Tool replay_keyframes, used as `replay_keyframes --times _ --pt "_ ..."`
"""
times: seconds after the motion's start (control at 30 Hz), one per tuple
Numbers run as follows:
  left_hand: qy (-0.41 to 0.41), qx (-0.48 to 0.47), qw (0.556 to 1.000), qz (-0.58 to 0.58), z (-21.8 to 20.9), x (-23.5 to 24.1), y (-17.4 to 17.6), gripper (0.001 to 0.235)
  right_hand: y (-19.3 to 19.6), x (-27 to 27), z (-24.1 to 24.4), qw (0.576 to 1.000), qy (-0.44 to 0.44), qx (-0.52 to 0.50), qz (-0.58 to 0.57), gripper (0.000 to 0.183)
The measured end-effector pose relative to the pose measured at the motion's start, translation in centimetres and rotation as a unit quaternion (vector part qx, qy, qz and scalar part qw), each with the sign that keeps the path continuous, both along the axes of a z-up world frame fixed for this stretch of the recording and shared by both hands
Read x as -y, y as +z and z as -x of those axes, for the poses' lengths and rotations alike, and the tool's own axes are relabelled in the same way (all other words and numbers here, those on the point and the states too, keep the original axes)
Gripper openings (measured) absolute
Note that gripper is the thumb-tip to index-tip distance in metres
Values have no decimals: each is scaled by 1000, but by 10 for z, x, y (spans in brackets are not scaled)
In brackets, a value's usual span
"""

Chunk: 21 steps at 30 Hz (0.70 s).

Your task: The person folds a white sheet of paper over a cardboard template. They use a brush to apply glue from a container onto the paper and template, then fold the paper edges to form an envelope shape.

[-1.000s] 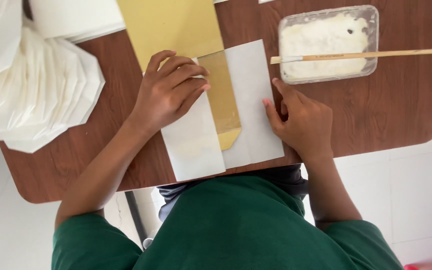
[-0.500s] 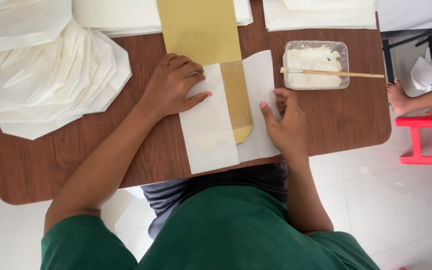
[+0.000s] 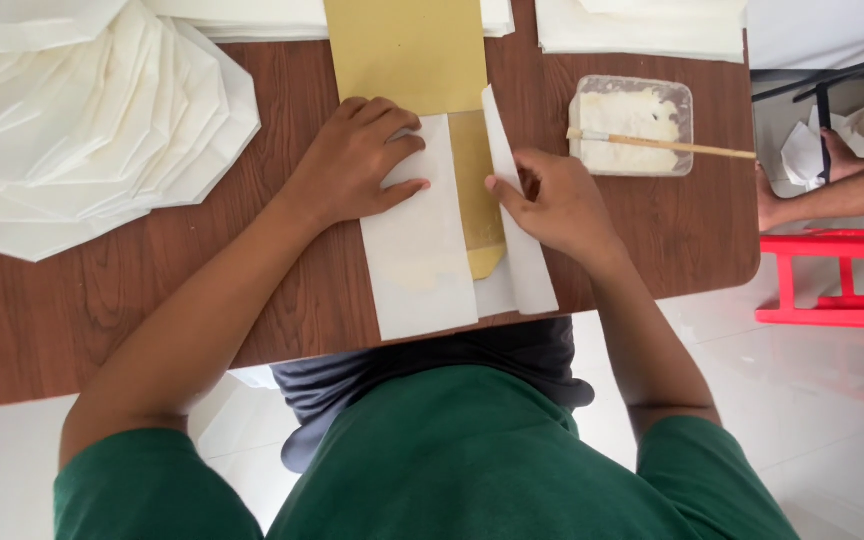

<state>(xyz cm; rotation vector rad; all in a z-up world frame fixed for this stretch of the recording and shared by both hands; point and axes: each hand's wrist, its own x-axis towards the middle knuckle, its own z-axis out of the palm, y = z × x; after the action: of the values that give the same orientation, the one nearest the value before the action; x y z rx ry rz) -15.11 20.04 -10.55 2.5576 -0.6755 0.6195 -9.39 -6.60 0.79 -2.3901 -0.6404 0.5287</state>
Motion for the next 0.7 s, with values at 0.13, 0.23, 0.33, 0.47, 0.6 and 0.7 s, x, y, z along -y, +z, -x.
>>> replay_keyframes --times 0.13,0.23,0.33,0.47,0.6,0.7 --pt "10 -11 1000 -14 0 1 6 38 -22 -6 -31 976 185 67 -90 17" --pt "17 -18 1000 -4 -1 4 -3 38 -30 -17 -39 958 236 64 -147 18" --pt "40 9 999 -2 -3 10 -4 35 -40 -19 -41 954 233 67 -177 20" --pt "57 14 998 -10 -3 12 -3 32 -48 -22 -45 951 215 15 -223 21" --pt "79 22 996 -25 -4 15 -7 30 -52 -20 -46 951 199 5 -236 24" --pt "93 21 995 -29 -5 18 -2 25 -59 -17 -52 947 191 -22 -257 25"
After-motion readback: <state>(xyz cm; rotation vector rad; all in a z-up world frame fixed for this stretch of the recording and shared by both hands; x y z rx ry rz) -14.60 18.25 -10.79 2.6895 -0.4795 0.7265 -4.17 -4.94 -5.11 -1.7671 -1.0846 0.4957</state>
